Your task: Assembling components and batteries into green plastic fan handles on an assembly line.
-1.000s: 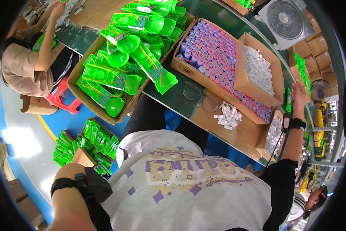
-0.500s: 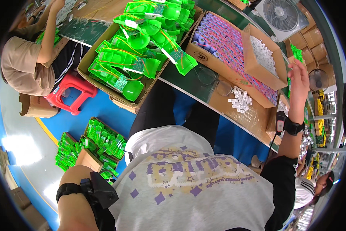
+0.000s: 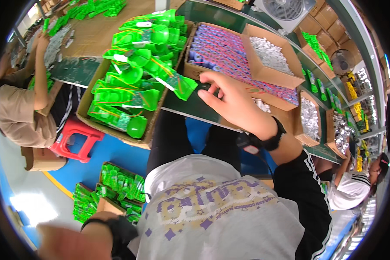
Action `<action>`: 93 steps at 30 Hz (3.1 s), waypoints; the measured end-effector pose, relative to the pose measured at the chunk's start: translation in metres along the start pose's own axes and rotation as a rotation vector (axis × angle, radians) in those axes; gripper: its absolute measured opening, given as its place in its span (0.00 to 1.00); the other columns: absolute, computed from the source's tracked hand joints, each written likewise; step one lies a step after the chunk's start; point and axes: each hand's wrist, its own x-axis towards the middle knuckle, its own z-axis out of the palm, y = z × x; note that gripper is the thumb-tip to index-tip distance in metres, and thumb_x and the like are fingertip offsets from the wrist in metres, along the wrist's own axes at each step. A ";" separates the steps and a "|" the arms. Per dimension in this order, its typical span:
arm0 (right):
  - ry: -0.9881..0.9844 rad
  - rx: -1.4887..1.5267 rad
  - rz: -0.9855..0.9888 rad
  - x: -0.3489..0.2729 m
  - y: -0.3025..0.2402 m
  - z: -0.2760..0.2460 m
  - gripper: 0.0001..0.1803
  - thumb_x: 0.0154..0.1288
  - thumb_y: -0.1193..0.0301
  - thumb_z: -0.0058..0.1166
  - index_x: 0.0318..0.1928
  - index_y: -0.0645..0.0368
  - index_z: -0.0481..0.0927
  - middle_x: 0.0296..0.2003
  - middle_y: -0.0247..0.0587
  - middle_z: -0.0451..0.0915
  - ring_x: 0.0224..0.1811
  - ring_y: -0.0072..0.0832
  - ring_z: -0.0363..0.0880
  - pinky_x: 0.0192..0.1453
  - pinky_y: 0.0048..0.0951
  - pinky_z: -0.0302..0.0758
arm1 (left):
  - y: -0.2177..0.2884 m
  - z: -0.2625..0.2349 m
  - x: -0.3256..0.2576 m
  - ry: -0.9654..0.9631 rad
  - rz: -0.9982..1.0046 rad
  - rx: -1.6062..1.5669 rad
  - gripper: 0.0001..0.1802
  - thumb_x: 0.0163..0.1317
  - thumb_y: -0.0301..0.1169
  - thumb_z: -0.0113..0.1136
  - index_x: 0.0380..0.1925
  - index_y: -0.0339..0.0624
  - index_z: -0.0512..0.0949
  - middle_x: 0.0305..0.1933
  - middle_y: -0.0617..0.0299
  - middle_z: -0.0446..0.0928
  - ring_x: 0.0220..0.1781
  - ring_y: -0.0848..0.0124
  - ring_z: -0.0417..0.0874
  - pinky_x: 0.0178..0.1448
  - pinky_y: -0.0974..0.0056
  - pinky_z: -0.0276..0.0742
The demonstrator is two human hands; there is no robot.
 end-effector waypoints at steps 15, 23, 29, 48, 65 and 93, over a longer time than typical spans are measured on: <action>0.027 0.012 0.338 -0.030 0.003 0.015 0.07 0.54 0.72 0.48 0.26 0.64 0.73 0.21 0.53 0.72 0.25 0.48 0.72 0.26 0.40 0.66 | -0.196 0.092 -0.096 -0.066 -1.315 -0.550 0.27 0.65 0.46 0.36 0.56 0.38 0.54 0.58 0.51 0.60 0.57 0.65 0.65 0.60 0.60 0.60; 0.235 0.218 0.324 -0.071 0.036 0.003 0.17 0.53 0.70 0.55 0.43 0.59 0.68 0.30 0.35 0.65 0.26 0.20 0.61 0.29 0.20 0.63 | -0.231 0.132 -0.102 0.122 -1.092 -0.737 0.24 0.65 0.38 0.37 0.58 0.42 0.50 0.49 0.53 0.65 0.48 0.65 0.70 0.51 0.61 0.69; 0.270 0.256 0.364 -0.049 0.051 0.010 0.10 0.54 0.70 0.54 0.35 0.62 0.73 0.23 0.34 0.66 0.20 0.21 0.62 0.24 0.23 0.60 | -0.234 0.149 -0.108 0.065 -1.178 -0.598 0.29 0.57 0.25 0.34 0.60 0.43 0.44 0.47 0.55 0.64 0.45 0.68 0.70 0.47 0.64 0.70; 0.391 -0.239 -0.099 -0.048 0.052 0.051 0.13 0.40 0.83 0.57 0.30 0.60 0.71 0.21 0.37 0.68 0.21 0.34 0.66 0.24 0.31 0.60 | -0.251 0.132 -0.103 0.086 -1.121 -0.551 0.19 0.64 0.33 0.37 0.54 0.40 0.56 0.42 0.57 0.68 0.41 0.73 0.70 0.45 0.69 0.68; 0.330 -0.380 -0.169 -0.036 0.058 0.056 0.09 0.41 0.76 0.55 0.26 0.60 0.71 0.20 0.34 0.64 0.19 0.28 0.65 0.24 0.29 0.59 | -0.258 0.122 -0.095 0.186 -1.274 -0.611 0.20 0.57 0.22 0.42 0.51 0.40 0.59 0.40 0.58 0.69 0.40 0.75 0.70 0.42 0.71 0.68; 0.087 -0.949 -0.326 0.055 0.086 -0.036 0.03 0.43 0.71 0.48 0.22 0.55 0.75 0.25 0.33 0.70 0.34 0.28 0.69 0.40 0.28 0.64 | -0.242 0.093 -0.105 0.131 -1.230 -0.559 0.17 0.59 0.27 0.43 0.49 0.41 0.59 0.40 0.56 0.67 0.34 0.70 0.72 0.33 0.63 0.76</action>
